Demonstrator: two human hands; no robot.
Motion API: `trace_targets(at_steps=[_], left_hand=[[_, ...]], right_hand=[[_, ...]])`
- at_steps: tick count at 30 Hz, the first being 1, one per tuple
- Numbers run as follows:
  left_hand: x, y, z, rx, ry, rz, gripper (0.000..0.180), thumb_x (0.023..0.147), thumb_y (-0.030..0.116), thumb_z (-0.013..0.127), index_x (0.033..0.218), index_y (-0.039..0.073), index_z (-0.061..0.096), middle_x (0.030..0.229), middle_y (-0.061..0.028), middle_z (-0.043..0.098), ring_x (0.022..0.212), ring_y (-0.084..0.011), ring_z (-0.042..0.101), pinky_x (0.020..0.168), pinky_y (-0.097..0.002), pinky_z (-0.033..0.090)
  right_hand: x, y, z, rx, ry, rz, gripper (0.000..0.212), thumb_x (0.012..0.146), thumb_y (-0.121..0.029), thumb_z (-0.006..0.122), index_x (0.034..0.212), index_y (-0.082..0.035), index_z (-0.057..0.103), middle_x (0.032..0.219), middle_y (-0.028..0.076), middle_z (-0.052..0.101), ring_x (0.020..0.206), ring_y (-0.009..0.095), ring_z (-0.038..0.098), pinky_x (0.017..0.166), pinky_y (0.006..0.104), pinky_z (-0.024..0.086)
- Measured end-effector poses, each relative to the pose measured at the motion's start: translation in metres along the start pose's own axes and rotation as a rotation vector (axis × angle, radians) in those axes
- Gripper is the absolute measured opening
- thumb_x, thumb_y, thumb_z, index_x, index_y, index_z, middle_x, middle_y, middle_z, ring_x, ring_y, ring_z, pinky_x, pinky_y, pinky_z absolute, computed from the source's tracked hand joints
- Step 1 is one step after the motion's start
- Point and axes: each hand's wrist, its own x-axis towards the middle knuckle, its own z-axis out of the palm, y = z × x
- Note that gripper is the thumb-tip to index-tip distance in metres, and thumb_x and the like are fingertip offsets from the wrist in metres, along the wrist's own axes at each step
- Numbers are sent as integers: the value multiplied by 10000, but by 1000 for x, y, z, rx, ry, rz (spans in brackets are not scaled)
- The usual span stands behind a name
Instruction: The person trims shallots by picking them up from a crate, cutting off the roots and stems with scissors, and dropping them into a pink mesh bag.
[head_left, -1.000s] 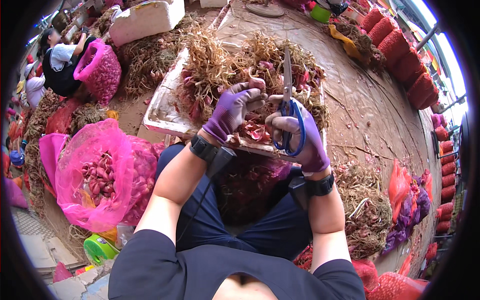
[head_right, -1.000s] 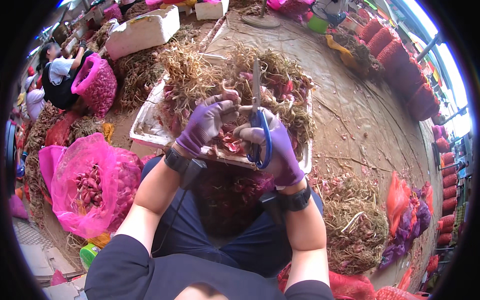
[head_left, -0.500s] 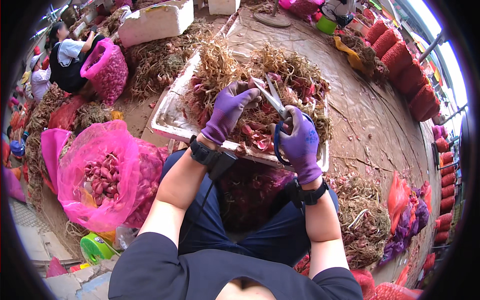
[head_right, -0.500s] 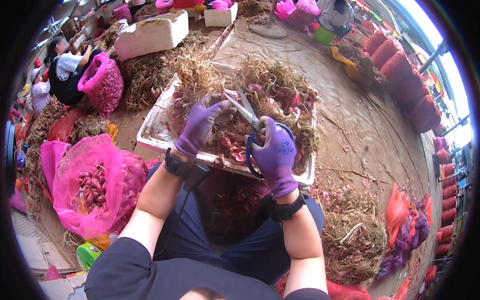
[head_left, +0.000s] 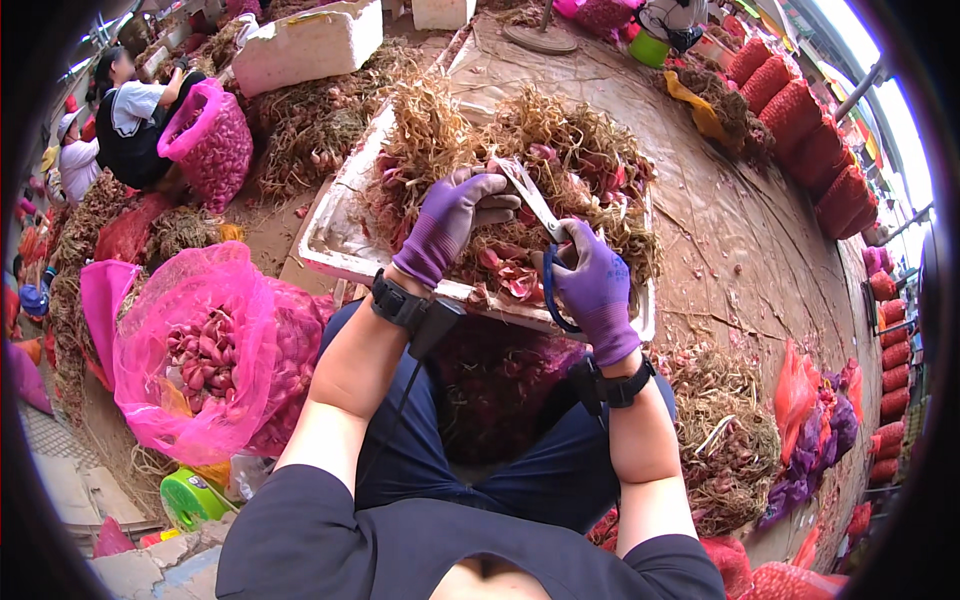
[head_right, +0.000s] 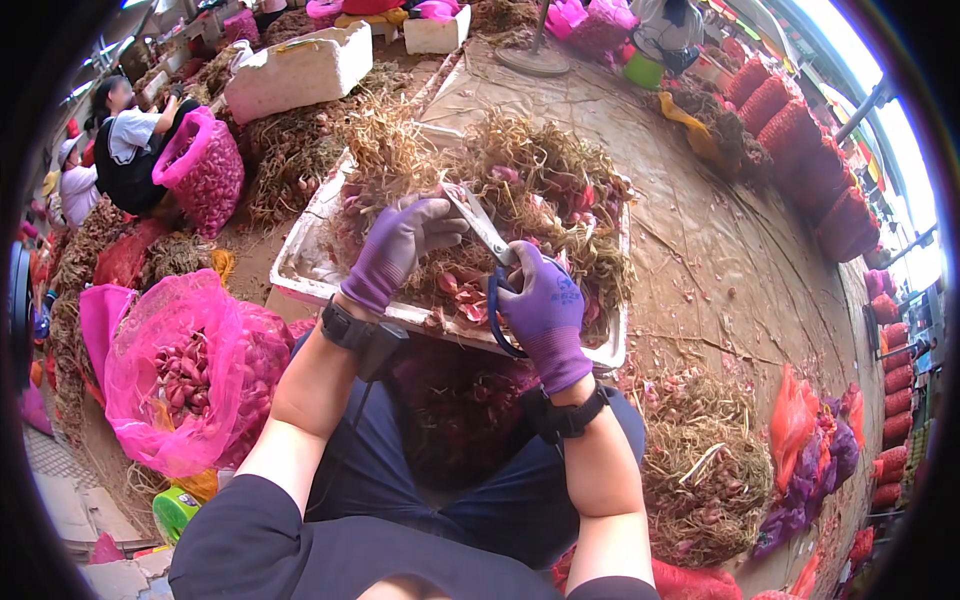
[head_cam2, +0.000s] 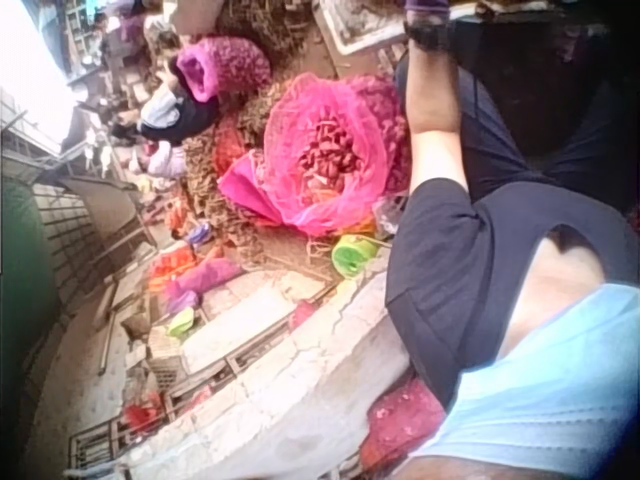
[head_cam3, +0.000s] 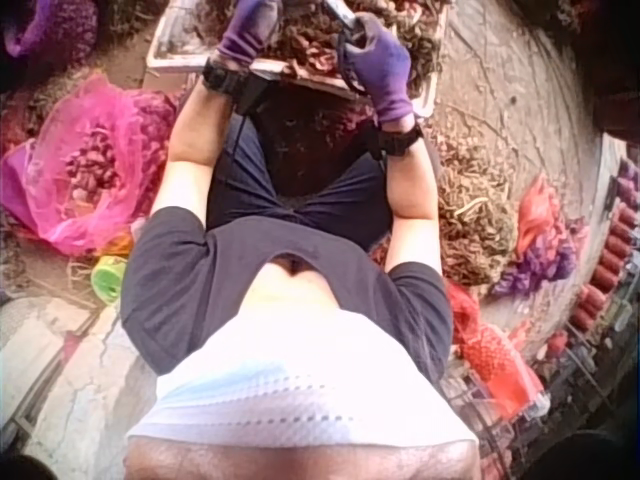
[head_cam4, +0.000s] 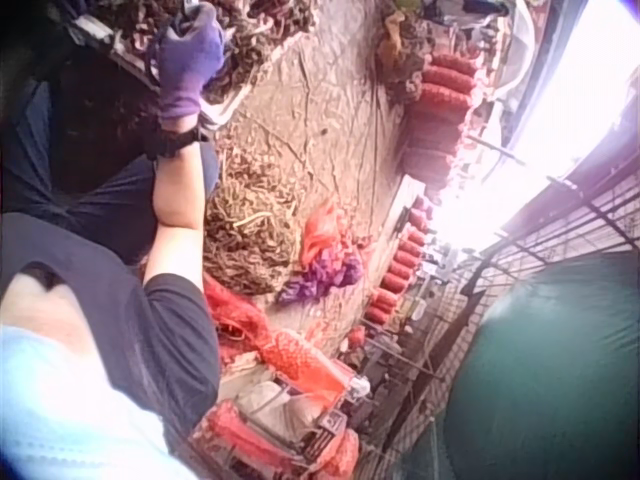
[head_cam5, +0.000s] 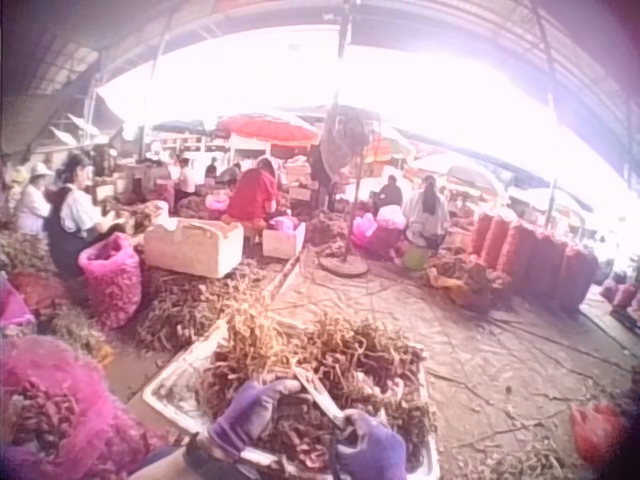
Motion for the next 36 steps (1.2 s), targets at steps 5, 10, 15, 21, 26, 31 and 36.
trace_targets(at_steps=[5,10,15,21,26,31,36], left_hand=[[1,2,-1,213,53,38,276,911,195,598,1095,-11,613,1018,-100,682,863,-183,689,799,-302,556],[0,1,-4,246,50,33,276,899,203,619,1085,-1,619,984,-80,682,837,-162,688,757,-277,555],[-2,1,4,245,-38,-20,285,892,205,627,1086,-4,622,960,-71,675,822,-154,681,738,-272,554],[-4,-14,9,339,-220,-147,311,899,223,629,1110,-6,620,933,-64,673,835,-132,664,759,-259,541],[-9,-20,19,259,-279,-243,282,893,203,638,1066,-16,598,912,-61,665,769,-99,638,701,-236,521],[-7,-20,13,288,-364,-279,220,874,145,626,1021,-16,595,893,-71,661,746,-105,635,657,-229,518],[-11,-12,20,322,-432,-297,255,882,170,605,1054,-17,594,922,-109,680,796,-160,668,713,-266,543]], right_hand=[[0,3,2,-16,0,3,299,758,-289,741,968,-127,604,701,53,617,658,234,620,619,352,472],[-1,3,3,-24,-4,45,316,782,-331,732,991,-127,611,716,52,630,675,225,635,621,349,478],[5,7,-4,2,-18,183,354,791,-313,755,1053,-121,614,726,40,626,674,185,625,617,317,483],[6,7,12,344,318,-217,436,731,-109,791,1120,-86,595,868,44,630,702,161,600,670,290,512],[7,15,12,272,352,-336,394,734,-79,760,1096,-78,605,861,63,641,723,183,644,682,299,524],[5,11,6,323,329,-164,304,778,-60,718,1063,-59,611,750,53,626,690,117,628,636,272,512],[16,28,-6,678,212,126,239,872,-34,632,1101,-45,566,801,29,645,698,99,636,608,238,520]])
